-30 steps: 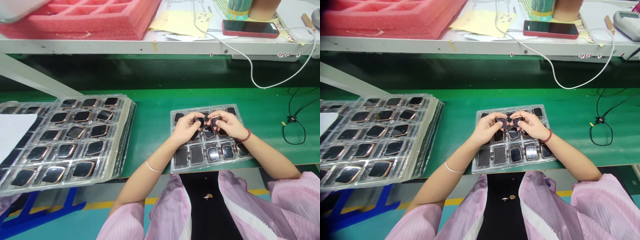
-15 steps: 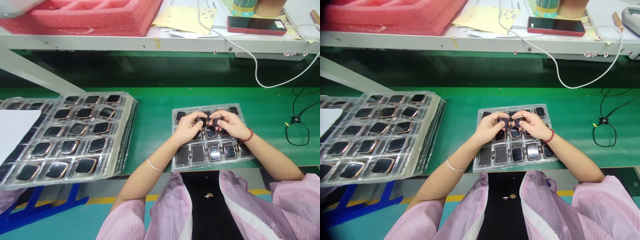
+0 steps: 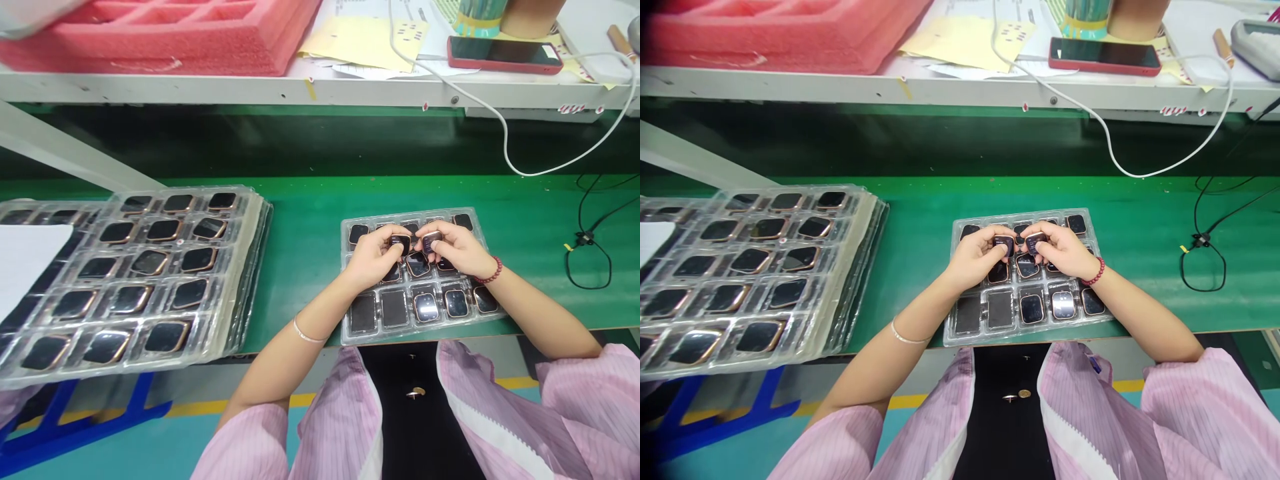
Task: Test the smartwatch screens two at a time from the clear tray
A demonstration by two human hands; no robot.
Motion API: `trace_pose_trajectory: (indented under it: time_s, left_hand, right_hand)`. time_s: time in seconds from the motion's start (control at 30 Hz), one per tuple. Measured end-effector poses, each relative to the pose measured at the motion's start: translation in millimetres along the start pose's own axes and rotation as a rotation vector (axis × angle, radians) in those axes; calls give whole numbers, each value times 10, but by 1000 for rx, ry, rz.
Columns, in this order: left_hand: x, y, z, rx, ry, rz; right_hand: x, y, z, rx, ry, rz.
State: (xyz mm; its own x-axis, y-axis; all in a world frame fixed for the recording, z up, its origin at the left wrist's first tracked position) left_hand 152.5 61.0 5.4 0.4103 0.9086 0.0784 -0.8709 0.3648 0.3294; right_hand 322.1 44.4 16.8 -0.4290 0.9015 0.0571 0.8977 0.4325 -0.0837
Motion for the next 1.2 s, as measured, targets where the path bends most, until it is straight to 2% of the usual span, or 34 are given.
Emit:
trace_pose_trajectory:
  time_s: [0.23, 0.43, 0.87, 1.03, 1.2]
  left_hand:
    - [18, 71, -50, 35, 10, 84]
    - [22, 61, -25, -4, -3, 59]
    - [17, 64, -2, -23, -12, 55]
    - [15, 60, -18, -6, 17, 49]
    - [16, 69, -13, -7, -1, 62]
  right_hand:
    - [4, 34, -25, -15, 117, 39]
    - [1, -17, -37, -54, 101, -30]
    - [1, -9, -22, -63, 101, -33]
    - [-3, -32, -55, -59, 147, -44]
    - [-1, -15, -24, -42, 87, -31]
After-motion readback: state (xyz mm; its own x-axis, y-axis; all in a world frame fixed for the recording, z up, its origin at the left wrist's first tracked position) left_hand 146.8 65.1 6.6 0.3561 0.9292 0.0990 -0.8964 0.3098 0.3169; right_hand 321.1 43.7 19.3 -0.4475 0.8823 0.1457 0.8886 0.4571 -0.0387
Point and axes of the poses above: each hand's wrist, its own x-axis towards the middle knuckle, its own y-axis out of the back of the hand, z = x × y, the point moved 6 cm from there along x, towards the middle knuckle, and after that the axes turned 14 degrees about x, right-handed, at the moved point
